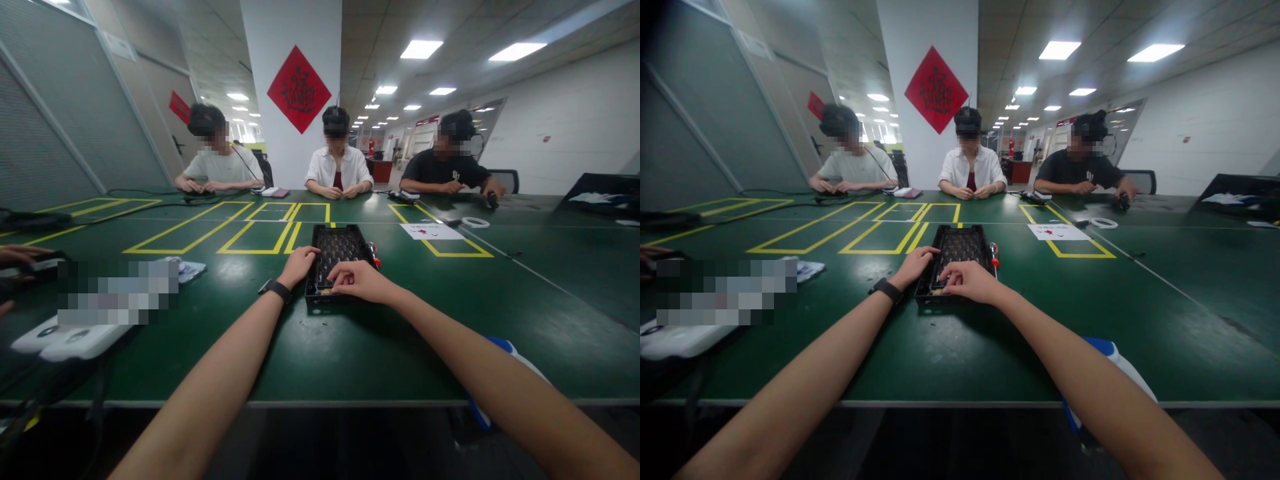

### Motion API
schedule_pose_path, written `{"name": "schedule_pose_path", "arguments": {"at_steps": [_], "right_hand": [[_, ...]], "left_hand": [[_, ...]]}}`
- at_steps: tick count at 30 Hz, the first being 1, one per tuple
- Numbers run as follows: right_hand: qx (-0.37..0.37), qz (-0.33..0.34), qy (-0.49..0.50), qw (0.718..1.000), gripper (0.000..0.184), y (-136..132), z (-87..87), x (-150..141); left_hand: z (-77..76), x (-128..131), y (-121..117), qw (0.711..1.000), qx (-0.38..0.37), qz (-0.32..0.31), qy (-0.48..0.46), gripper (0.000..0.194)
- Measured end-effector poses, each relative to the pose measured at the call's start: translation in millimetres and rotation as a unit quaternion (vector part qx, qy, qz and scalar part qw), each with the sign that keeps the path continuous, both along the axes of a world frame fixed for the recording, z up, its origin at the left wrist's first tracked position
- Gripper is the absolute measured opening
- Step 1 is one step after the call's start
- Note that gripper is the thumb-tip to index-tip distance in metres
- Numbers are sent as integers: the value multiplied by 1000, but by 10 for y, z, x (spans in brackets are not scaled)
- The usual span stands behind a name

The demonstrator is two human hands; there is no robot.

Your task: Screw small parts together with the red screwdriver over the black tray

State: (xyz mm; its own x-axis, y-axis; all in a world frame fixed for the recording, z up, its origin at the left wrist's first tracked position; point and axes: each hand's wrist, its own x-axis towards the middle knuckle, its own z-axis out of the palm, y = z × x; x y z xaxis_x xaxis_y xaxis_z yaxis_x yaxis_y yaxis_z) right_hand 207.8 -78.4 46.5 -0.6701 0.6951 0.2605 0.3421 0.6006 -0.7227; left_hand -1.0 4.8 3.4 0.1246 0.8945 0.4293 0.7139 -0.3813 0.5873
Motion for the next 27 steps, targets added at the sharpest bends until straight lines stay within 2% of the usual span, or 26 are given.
{"name": "schedule_pose_path", "arguments": {"at_steps": [27], "right_hand": [[2,-3,-11,1000,28,-19,17,-6]], "left_hand": [[-11,-7,22,1000,-13,10,1,37]]}}
